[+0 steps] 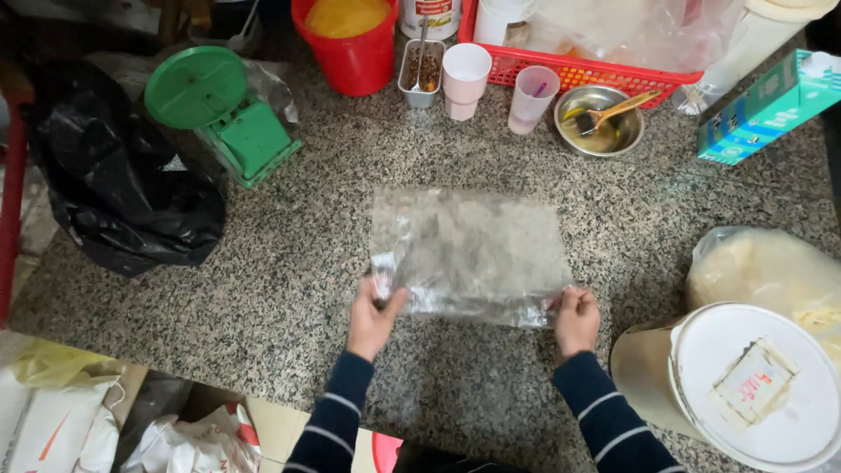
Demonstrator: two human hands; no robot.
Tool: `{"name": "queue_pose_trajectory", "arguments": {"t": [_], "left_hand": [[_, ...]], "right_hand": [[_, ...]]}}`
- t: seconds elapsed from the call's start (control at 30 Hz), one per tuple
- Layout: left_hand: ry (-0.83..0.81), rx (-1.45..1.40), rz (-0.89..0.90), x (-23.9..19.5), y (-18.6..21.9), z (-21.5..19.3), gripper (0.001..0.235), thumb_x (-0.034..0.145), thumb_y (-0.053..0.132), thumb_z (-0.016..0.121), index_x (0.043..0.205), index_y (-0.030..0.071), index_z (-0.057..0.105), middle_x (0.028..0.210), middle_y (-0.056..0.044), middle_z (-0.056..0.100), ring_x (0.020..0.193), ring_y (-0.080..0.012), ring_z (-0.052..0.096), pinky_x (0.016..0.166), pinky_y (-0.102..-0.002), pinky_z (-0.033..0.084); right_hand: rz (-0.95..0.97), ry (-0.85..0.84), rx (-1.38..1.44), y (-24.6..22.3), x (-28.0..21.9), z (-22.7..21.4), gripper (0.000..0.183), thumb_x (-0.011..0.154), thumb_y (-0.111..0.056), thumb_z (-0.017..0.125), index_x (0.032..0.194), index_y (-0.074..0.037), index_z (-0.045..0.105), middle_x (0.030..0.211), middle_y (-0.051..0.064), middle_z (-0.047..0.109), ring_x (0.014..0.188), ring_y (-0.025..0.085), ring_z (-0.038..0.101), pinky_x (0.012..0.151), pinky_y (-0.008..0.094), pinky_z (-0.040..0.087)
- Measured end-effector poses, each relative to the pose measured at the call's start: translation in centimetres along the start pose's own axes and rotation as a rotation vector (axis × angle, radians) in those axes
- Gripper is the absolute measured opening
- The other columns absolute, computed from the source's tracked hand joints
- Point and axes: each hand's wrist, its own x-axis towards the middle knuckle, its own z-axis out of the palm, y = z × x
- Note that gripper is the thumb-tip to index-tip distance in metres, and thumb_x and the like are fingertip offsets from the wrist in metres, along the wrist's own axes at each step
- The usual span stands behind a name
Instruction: The person organizes a cluttered kitchen by picking up a black plastic bag and placing it on a counter, moving a wok and knife to a utensil holder, and arranging a scraper and plastic wrap on the counter. They then retrieve a red lid from a cabinet, place it on a bucket, and store a carton and container in a display refrigerator.
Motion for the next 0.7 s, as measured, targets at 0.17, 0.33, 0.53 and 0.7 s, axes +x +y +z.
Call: {"name": "queue_pose_trajectory", "arguments": {"t": [0.17, 0.33, 0.53, 0.7], "left_hand": [[0.193, -0.03, -0.091, -2.0, -0.6, 0.3, 0.017, 0.111, 0.022, 0.081, 0.117, 0.006, 0.082, 0.083, 0.002, 0.062, 0.086, -0.0117, 0.063, 0.082, -0.035, 0.059], [0.184, -0.134, -0.147, -0.7, 8.0, 1.1, 0.049, 0.12, 0.041, 0.063, 0.143, 0.001, 0.078, 0.135, -0.025, 0.081, 0.134, -0.0261, 0.069, 0.122, -0.05, 0.054], [-0.024, -0.04, 0.116, 0.1, -0.2, 1.8, 0.019, 0.1, 0.017, 0.093, 0.11, 0.01, 0.079, 0.088, 0.0, 0.073, 0.095, -0.0091, 0.069, 0.091, -0.03, 0.06], [0.096, -0.136, 0.081, 1.3, 3.3, 1.5, 0.02, 0.116, 0.023, 0.072, 0.105, 0.009, 0.083, 0.086, -0.007, 0.086, 0.083, -0.01, 0.074, 0.082, -0.03, 0.062]], "right_hand": [[0.033, 0.069, -0.129, 0.4, -0.5, -0.4, 0.027, 0.128, -0.027, 0.054, 0.115, -0.006, 0.063, 0.094, 0.02, 0.076, 0.094, 0.034, 0.079, 0.09, 0.051, 0.059], [0.08, 0.052, -0.21, -1.7, -1.5, -0.2, 0.029, 0.13, -0.034, 0.042, 0.123, -0.016, 0.062, 0.074, 0.007, 0.079, 0.079, 0.023, 0.077, 0.077, 0.039, 0.057], [0.207, 0.085, -0.023, 0.6, 0.8, 0.1, 0.026, 0.129, -0.031, 0.039, 0.117, -0.02, 0.059, 0.067, 0.004, 0.071, 0.061, 0.022, 0.067, 0.062, 0.039, 0.053], [-0.041, 0.149, -0.01, -3.7, 0.5, -0.5, 0.03, 0.132, -0.031, 0.043, 0.11, -0.015, 0.056, 0.071, 0.007, 0.062, 0.06, 0.019, 0.062, 0.053, 0.035, 0.048]]}}
